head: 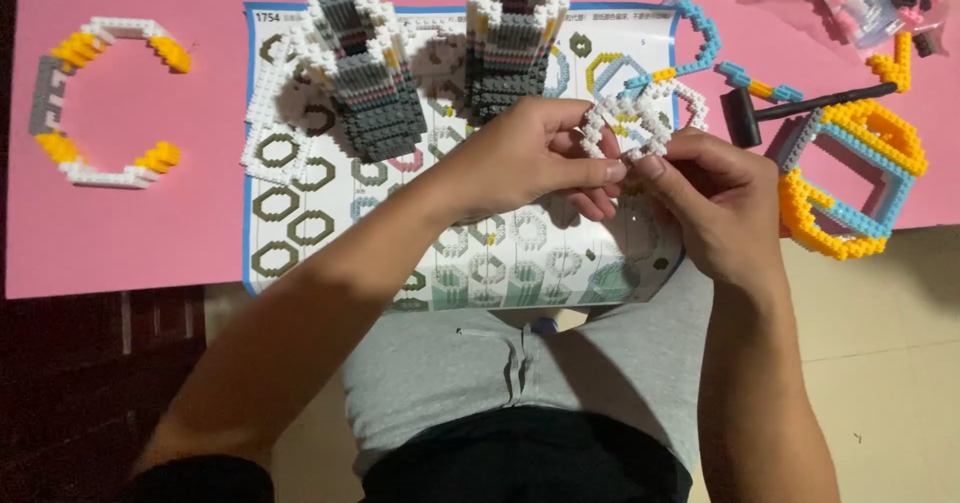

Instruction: Assembling a circular structure using small interlocking plastic blocks while following an instruction manual.

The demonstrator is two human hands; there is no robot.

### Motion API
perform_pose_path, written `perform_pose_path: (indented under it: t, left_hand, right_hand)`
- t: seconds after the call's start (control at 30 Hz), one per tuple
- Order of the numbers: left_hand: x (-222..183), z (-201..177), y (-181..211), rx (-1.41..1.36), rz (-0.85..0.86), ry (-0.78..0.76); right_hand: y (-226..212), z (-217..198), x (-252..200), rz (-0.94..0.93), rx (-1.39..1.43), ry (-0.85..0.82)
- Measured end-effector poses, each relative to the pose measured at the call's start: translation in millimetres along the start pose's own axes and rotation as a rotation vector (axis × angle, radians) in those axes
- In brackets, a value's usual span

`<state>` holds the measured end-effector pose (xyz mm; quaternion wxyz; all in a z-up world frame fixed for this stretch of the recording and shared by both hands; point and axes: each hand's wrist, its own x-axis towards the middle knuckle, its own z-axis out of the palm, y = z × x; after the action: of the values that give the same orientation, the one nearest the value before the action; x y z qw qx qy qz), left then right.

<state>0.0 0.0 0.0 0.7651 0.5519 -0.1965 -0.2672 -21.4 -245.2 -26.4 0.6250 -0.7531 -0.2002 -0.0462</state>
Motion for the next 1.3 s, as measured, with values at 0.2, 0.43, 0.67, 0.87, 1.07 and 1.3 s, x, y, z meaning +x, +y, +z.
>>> perform_pose_path:
  t: [0.2,0.43,0.67,0.87,1.07,1.3]
  left_hand:
    - [1,0,1,0.067,-0.022,-0.026]
    - [-5,9,14,0.170,0.036,0.009]
    - [-27,30,29,0.258,-0.213,0.224]
    - [-55,27,6,0.162,-0.053,0.386]
    - [-63,24,-3,0.076,0.117,0.504]
    - [-63,21,-19,-0.001,0.307,0.596]
  right_hand:
    - [5,-2,-3,-0.007,-0.035,-0.002]
    - [-11,2,-4,0.035,-0.043,-0.005]
    - [-18,2,-7,0.217,0.023,0.006]
    - [-8,7,-20,0.021,0.198,0.473]
    - [-21,-27,-30,-0.159,-0.016,0.648]
    - [-42,-82,-50,-0.069,-0.729,0.394]
